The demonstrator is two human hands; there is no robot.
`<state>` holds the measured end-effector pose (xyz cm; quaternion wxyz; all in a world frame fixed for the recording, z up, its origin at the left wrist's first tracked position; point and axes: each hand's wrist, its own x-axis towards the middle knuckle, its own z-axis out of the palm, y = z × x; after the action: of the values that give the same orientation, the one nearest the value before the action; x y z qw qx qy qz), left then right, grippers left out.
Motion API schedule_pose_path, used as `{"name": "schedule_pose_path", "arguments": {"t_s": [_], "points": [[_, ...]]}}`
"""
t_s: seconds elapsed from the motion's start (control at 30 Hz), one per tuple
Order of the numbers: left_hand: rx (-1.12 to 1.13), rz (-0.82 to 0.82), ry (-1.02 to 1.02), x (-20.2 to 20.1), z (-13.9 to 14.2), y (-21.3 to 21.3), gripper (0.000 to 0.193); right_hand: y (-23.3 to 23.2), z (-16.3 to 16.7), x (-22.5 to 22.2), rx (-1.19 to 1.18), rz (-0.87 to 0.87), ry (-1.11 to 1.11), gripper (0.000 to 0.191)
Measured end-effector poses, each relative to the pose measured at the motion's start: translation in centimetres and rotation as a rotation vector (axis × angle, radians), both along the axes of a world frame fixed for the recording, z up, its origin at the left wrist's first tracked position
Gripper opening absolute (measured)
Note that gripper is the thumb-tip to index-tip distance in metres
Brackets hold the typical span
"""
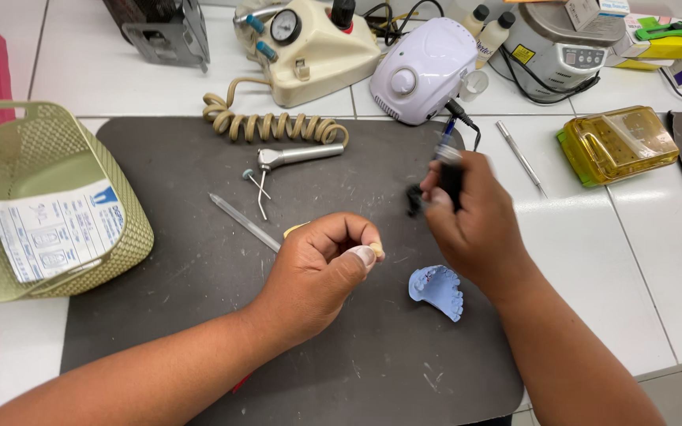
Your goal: The person uses a rotary handpiece to grind and shape a yellow dental mold and a small tooth-shaped insert. They repeatedly check the fit of the insert into the mold, then use a fine metal tool to scrape and refine the mold's interior surface.
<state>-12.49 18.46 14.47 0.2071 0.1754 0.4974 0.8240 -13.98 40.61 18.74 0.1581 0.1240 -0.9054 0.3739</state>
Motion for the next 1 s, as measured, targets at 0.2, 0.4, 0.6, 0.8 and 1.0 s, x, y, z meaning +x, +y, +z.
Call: {"name": "schedule_pose_path", "arguments": {"t_s": [0.2,0.4,0.6,0.8,1.0], "points": [[0.012,-0.022,0.049,0.9,-0.2,0.3,0.005,-0.3,0.4,1.8,0.074,0.319,0.111,0.02],[-0.006,-0.033,0.052,1.0,0.6,0.1,0.005,-0.3,-0.4,1.7,0.104,0.331,0.272,0.059],[-0.107,-0.028,0.121,1.7,0.7,0.2,0.007,-0.1,-1.6,1.2,0.123,0.287,0.367,0.064],[-0.193,0.012,0.229,2.4,0.8,0.0,0.006,0.0,-2.5,1.3,0.108,0.337,0.42,0.063],[-0.15,-0.067,0.127,2.8,1.1,0.2,0.005,-0.1,-2.8,1.5,0.066,0.39,0.4,0.063]]}}
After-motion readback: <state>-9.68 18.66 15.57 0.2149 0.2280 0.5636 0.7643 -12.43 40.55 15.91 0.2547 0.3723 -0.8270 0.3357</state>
